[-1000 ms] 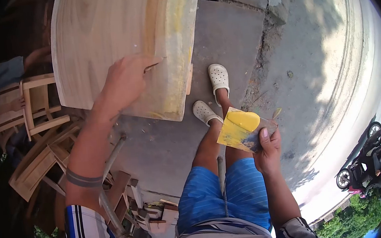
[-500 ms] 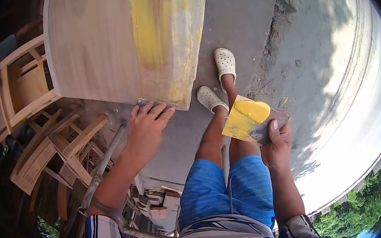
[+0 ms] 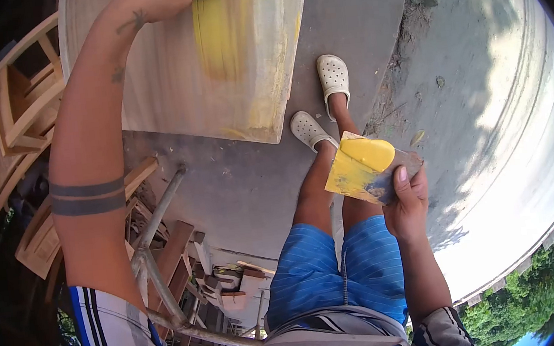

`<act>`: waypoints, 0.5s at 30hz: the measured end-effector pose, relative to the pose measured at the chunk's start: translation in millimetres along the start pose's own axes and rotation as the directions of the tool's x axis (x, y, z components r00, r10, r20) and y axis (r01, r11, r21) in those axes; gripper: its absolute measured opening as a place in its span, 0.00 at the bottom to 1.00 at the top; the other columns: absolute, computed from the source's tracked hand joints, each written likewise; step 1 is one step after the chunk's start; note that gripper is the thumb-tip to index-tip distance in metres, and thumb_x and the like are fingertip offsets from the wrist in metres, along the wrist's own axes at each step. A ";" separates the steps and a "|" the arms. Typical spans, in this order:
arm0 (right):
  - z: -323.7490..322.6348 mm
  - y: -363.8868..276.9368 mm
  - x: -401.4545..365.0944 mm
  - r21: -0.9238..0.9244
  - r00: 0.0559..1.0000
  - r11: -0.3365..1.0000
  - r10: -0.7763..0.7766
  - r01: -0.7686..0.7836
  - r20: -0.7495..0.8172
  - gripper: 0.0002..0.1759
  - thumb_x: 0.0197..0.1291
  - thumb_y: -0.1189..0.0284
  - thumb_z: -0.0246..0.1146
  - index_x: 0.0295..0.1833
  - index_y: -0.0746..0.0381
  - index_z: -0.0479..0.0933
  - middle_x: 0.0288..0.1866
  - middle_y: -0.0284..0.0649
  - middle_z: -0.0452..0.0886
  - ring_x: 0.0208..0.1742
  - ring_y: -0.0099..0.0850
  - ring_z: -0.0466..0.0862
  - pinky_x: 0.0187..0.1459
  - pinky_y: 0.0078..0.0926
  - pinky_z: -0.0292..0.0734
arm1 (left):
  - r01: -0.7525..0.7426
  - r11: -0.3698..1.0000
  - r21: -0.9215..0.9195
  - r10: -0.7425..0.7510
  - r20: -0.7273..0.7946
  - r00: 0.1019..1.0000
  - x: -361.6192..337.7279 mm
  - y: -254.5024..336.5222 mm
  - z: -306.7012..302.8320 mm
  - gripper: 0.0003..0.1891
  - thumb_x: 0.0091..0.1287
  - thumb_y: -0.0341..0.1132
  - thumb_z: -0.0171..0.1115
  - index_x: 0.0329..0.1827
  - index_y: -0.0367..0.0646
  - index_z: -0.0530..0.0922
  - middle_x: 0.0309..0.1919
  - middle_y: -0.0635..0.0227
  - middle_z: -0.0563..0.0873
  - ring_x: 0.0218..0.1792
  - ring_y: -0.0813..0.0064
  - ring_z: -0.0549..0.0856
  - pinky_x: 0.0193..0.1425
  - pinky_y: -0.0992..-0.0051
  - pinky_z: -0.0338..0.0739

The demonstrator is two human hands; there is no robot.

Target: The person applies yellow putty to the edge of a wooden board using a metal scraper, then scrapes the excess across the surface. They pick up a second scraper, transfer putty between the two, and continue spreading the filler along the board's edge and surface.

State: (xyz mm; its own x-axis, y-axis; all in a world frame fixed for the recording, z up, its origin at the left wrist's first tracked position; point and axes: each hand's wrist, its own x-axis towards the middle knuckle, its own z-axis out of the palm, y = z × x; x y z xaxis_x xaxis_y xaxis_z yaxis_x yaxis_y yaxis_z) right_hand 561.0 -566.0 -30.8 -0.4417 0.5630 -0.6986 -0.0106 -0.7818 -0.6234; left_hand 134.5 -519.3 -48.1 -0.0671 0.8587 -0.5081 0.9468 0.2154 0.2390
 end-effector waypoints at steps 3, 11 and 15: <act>-3.5 3.5 -2.0 0.005 1.000 1.000 0.005 -0.005 -0.021 0.18 0.71 0.66 0.49 0.61 0.63 0.61 0.56 0.43 0.74 0.57 0.31 0.76 0.58 0.32 0.72 | 0.104 0.982 -0.156 -0.111 -0.035 0.993 -59.3 27.6 49.3 0.21 0.53 0.19 0.51 0.46 0.45 0.83 0.42 0.59 0.85 0.43 0.55 0.82 0.48 0.64 0.76; -5.8 2.1 3.2 0.013 0.999 1.000 0.018 -0.019 0.027 0.18 0.71 0.66 0.48 0.60 0.64 0.61 0.56 0.44 0.74 0.57 0.31 0.76 0.59 0.33 0.72 | 0.154 0.986 -0.066 -0.164 -0.208 0.964 -167.3 111.4 149.4 0.22 0.53 0.21 0.57 0.52 0.49 0.81 0.52 0.63 0.81 0.56 0.60 0.77 0.59 0.58 0.70; -8.0 2.3 3.5 0.003 0.998 1.000 0.023 -0.023 0.061 0.18 0.71 0.66 0.48 0.60 0.64 0.62 0.55 0.43 0.74 0.57 0.31 0.76 0.60 0.33 0.70 | 0.113 0.991 -0.071 -0.116 -0.046 0.992 -191.9 109.6 147.5 0.23 0.53 0.21 0.57 0.53 0.50 0.80 0.53 0.64 0.80 0.56 0.61 0.77 0.60 0.54 0.68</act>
State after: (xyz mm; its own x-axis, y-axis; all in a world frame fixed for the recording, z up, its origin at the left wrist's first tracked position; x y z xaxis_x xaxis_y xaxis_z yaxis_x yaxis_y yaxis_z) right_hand 566.6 -563.7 -37.4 -0.4958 0.5273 -0.6901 -0.0025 -0.7955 -0.6060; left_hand 297.6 -729.1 -46.5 -0.1909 0.8484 -0.4938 0.9086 0.3431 0.2382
